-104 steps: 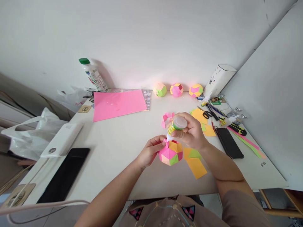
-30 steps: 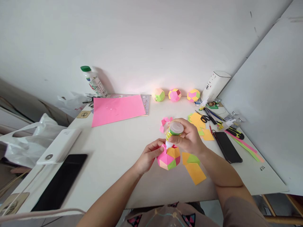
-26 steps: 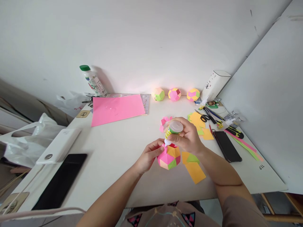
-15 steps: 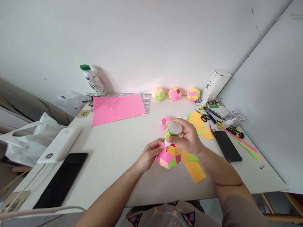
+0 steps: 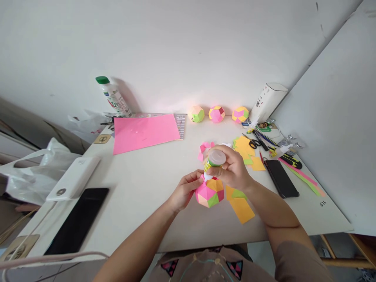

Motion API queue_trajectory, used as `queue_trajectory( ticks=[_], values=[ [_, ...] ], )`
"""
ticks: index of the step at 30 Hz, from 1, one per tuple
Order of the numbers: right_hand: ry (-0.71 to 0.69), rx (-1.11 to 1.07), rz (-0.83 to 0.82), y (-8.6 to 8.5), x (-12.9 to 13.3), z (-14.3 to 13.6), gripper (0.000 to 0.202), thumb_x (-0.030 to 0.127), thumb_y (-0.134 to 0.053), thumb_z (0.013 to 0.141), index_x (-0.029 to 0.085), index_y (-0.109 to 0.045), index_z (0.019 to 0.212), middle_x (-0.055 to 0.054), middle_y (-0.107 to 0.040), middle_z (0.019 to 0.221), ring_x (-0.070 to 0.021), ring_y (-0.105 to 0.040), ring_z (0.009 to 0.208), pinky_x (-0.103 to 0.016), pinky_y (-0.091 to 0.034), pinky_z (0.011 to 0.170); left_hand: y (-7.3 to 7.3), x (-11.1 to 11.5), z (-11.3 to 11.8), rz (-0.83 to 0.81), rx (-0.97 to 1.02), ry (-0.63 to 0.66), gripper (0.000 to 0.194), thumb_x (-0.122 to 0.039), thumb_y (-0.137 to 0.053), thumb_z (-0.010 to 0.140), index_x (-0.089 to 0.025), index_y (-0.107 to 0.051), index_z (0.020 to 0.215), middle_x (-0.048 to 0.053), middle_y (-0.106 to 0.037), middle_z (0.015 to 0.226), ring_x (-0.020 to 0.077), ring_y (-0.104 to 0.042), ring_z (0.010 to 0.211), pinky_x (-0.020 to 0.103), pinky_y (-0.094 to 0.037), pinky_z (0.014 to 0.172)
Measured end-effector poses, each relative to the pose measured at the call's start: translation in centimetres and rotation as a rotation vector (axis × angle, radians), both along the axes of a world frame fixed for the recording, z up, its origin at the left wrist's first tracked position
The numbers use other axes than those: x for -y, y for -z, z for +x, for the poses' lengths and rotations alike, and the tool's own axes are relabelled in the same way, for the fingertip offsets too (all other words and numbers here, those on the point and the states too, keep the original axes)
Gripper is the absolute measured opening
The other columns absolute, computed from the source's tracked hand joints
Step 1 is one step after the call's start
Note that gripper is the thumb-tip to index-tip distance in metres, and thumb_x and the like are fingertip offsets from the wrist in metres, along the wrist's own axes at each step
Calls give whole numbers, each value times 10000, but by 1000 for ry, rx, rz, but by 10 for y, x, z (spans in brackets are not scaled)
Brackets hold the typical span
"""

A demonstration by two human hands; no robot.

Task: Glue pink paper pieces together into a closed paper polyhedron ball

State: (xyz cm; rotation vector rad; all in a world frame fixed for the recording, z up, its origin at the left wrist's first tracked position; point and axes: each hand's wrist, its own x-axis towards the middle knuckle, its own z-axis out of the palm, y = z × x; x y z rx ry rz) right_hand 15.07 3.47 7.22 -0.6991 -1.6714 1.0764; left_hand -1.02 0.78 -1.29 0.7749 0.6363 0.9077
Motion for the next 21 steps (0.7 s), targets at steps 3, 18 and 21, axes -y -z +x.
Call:
queue_trajectory(
  ticks=[3, 18, 21],
  values=[
    [0, -23, -19, 0, 1, -1, 381, 442, -780, 682, 199, -565, 882, -19, -600, 769, -171, -588, 732, -313, -498, 654, -1, 1, 1, 1, 13, 8, 172, -311, -698, 770, -147, -650, 752, 41, -628, 870, 141, -540, 743, 265, -406, 694],
    [13, 27, -23, 0, 1, 2, 399, 451, -787, 669, 195, -572, 887, -17, -589, 781, -173, -580, 768, -310, -494, 678, -2, 1, 1, 10, 7, 17, 156, -299, -696, 765, -152, -646, 749, 29, -624, 790, 144, -540, 710, 265, -395, 680],
    [25, 12, -29, 1, 0, 1, 398, 442, -789, 670, 193, -570, 890, -20, -595, 794, -165, -578, 743, -303, -488, 651, -3, 1, 1, 19, 1, 26, 158, -303, -690, 773, -157, -640, 739, 27, -631, 795, 139, -537, 698, 258, -387, 666]
  ],
)
